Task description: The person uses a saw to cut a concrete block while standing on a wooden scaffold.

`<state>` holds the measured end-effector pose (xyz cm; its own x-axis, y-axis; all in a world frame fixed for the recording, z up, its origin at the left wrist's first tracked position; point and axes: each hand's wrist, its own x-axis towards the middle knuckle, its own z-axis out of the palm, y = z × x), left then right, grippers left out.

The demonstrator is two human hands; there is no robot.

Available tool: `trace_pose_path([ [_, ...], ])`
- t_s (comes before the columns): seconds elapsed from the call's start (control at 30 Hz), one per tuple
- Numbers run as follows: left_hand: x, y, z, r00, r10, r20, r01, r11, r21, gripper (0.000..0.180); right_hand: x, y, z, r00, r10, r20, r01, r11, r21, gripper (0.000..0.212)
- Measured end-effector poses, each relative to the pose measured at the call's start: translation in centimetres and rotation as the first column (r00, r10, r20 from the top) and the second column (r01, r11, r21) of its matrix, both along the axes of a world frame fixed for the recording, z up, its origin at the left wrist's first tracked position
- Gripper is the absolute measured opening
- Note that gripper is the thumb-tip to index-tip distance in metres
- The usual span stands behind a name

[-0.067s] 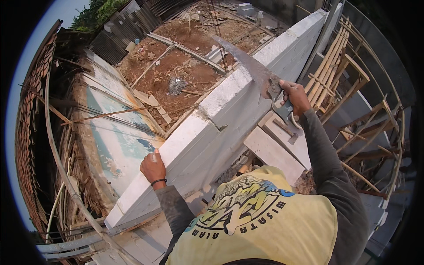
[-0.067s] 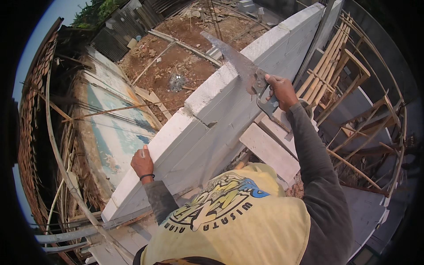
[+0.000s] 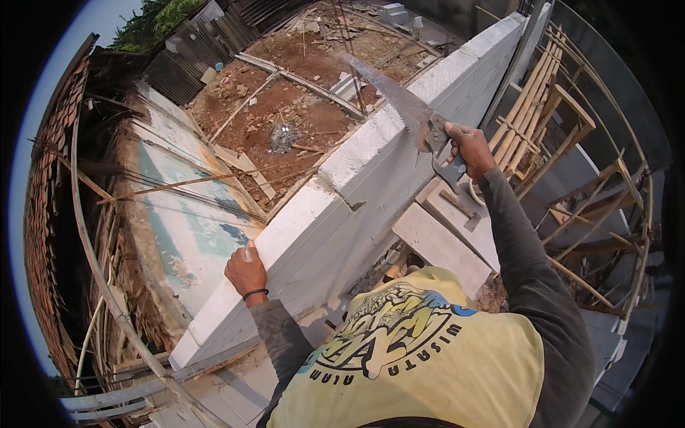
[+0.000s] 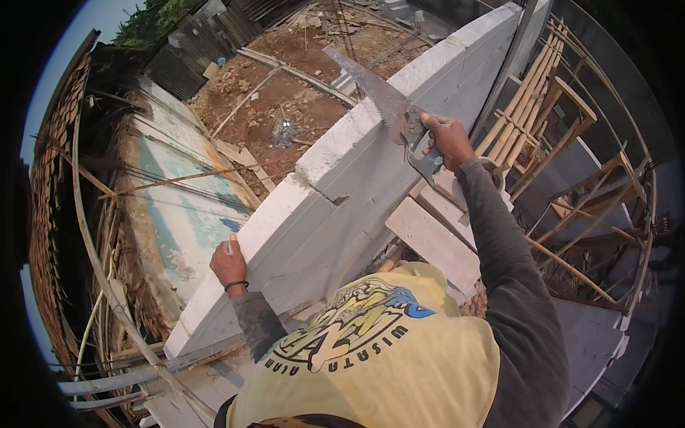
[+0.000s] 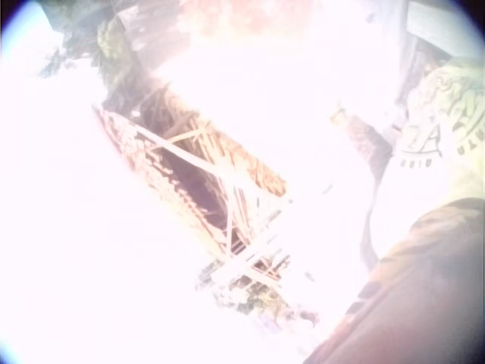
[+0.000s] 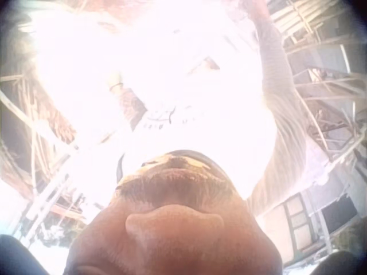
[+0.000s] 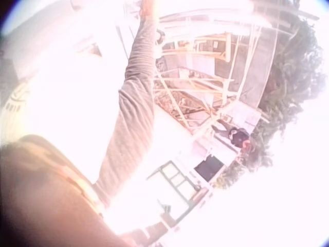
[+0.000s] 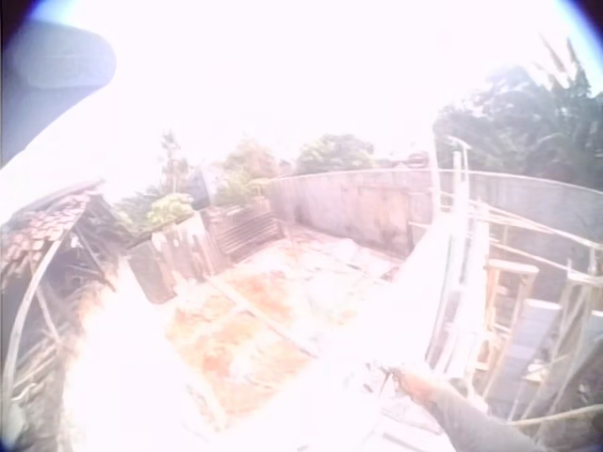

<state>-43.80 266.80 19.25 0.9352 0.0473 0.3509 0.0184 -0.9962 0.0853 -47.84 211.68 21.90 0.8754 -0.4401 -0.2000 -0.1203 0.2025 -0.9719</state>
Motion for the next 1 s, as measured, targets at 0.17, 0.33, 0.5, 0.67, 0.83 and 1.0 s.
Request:
trace_pose_path([
  [0.17,-0.8,0.6,0.0,0.999,0.042,-0.022,-0.042,0.999,-0.006,0.039,-2.9,4.2,0.9,0.998,-0.005,-0.063,0.005,1.000,-0.011,0.041],
  [0.33,-0.5,0.4,-0.2,1.000,0.017,0.025,-0.017,1.000,-0.003,0.039,-2.1,0.9,-0.1,0.996,0.008,-0.089,-0.002,0.998,0.061,0.040],
  [0.5,-0.4,0.6,-0.5,0.999,0.008,0.037,-0.008,1.000,0.016,0.038,-1.7,2.8,-0.4,0.998,0.035,-0.045,-0.034,0.999,0.026,0.042],
  [0.67,-0.6,0.8,-0.6,0.996,0.001,0.084,-0.001,1.000,0.007,0.036,-4.6,1.5,0.7,0.995,0.073,-0.063,-0.071,0.997,0.035,0.045],
  [0.83,0.1,-0.2,0.1,0.999,-0.018,0.046,0.019,1.000,-0.023,0.035,-0.6,0.0,0.0,0.992,0.094,-0.086,-0.095,0.995,-0.006,0.044],
  [1.0,-0.9,0.9,-0.5,0.999,-0.007,0.052,0.007,1.000,0.007,0.036,-8.4,0.3,0.9,0.986,0.136,-0.101,-0.136,0.991,0.006,0.045],
])
